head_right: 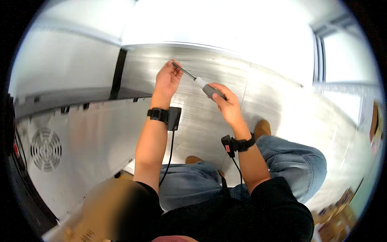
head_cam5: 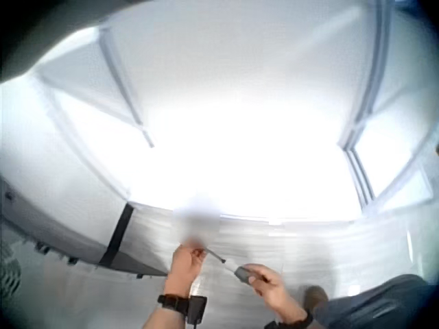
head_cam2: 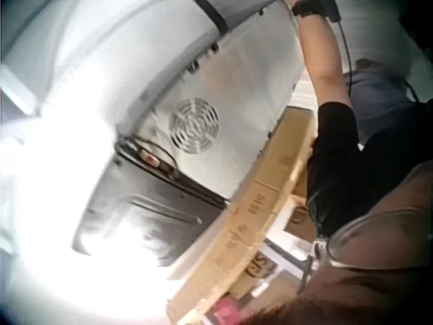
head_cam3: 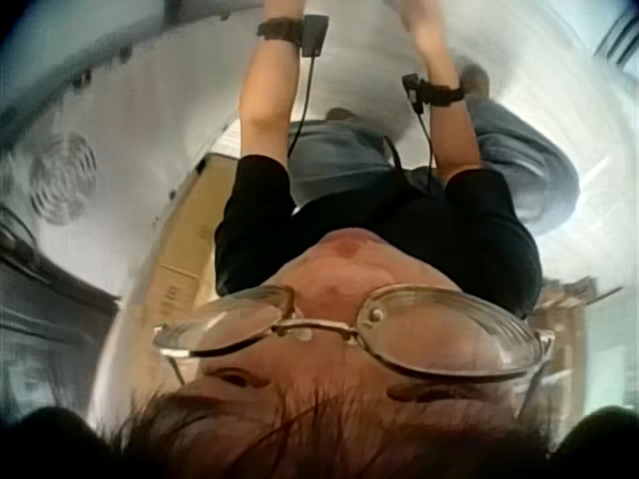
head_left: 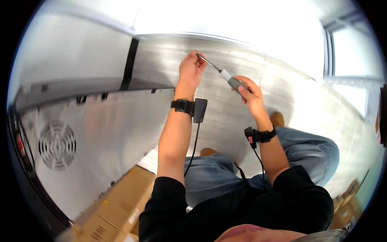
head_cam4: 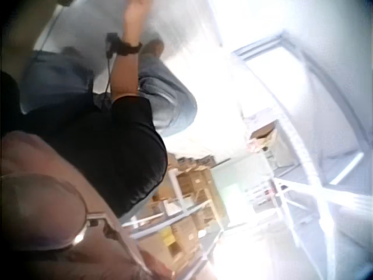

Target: The person uses a screwdriver to fasten screws into the back panel of a white appliance. They repeatedly insert screws and tighten them in a systematic manner along the edges of the panel.

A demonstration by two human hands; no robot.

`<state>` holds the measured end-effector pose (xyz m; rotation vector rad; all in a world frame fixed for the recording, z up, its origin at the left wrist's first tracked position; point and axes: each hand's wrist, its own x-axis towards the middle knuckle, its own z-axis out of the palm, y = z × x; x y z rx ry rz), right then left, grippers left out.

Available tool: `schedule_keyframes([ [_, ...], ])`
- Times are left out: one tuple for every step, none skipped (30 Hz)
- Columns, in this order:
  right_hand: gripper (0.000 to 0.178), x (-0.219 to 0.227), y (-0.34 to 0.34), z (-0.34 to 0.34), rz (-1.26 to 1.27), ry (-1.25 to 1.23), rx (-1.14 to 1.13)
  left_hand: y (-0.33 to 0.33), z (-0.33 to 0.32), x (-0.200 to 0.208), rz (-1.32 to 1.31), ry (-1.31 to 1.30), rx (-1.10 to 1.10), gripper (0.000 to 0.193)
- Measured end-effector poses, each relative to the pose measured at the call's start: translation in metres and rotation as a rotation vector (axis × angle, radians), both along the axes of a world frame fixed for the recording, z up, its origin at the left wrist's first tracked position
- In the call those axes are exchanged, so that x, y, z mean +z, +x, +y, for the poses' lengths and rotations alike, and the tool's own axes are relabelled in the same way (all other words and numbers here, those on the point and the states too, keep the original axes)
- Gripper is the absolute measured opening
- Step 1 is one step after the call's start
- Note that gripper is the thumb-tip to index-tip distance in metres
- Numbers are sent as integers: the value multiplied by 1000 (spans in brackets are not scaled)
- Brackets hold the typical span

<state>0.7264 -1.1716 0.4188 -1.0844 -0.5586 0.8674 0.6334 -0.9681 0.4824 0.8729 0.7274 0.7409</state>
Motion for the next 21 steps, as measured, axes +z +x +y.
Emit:
schedule_keyframes([
  [29, -4, -33, -21, 38, 16, -15, -29, -22, -3, 8, 1, -22, 14],
  [29, -6, -62, -43, 26, 4, -38, -57, -43, -5, 15, 2, -43, 15],
  [29, -8, -90, -65, 15, -8, -60, -83, -64, -4, 33, -7, -40, 16],
  [28, -10, -115, -85, 5, -19, -82, -108, -83, -2, 9, -6, -56, 15],
  [29, -13, -135, -102, -14, -13, -101, -131, -100, 0, -15, -6, -73, 15],
  [29, -8, -154, -115, -25, -4, -96, -152, -116, 5, -40, -3, -91, 15],
  [29, 2, -171, -127, -34, 3, -88, -172, -132, 11, -54, -1, -82, 16],
  [29, 11, -187, -139, -43, 9, -80, -194, -144, 13, -61, 11, -75, 16],
  [29, 15, -202, -153, -67, -10, -54, -215, -156, 14, -67, 23, -69, 16],
  [29, 17, -219, -164, -95, 4, -71, -235, -167, 14, -73, 36, -62, 16],
  [28, 18, -237, -173, -124, 18, -88, -254, -177, 11, -66, 43, -58, 16],
  [28, 19, -250, -180, -153, 33, -107, -269, -187, 9, -64, 47, -35, 16],
  [28, 20, -262, -186, -163, -8, -85, -283, -195, 8, -62, 51, -10, 16],
  [28, 23, -274, -190, -158, -26, -68, -298, -202, 7, -61, 55, 16, 16],
  [28, 27, -282, -192, -146, -42, -35, -312, -207, 6, -59, 65, 42, 16],
  [28, 30, -290, -192, -136, -58, -2, -327, -210, 3, -47, 70, 73, 16],
  [28, 29, -298, -191, -156, -54, 36, -342, -211, -1, -35, 75, 103, 16],
  [28, 26, -308, -194, -178, -58, 70, -358, -216, -8, -25, 73, 128, 16],
  [29, 24, -318, -196, -200, -60, 101, -373, -220, -13, -30, 57, 141, 16],
  [28, 22, -327, -195, -282, -64, 102, -387, -224, -18, -36, 41, 153, 16],
  [28, 23, -339, -192, -370, -69, 94, -401, -225, -23, -48, 25, 156, 16],
])
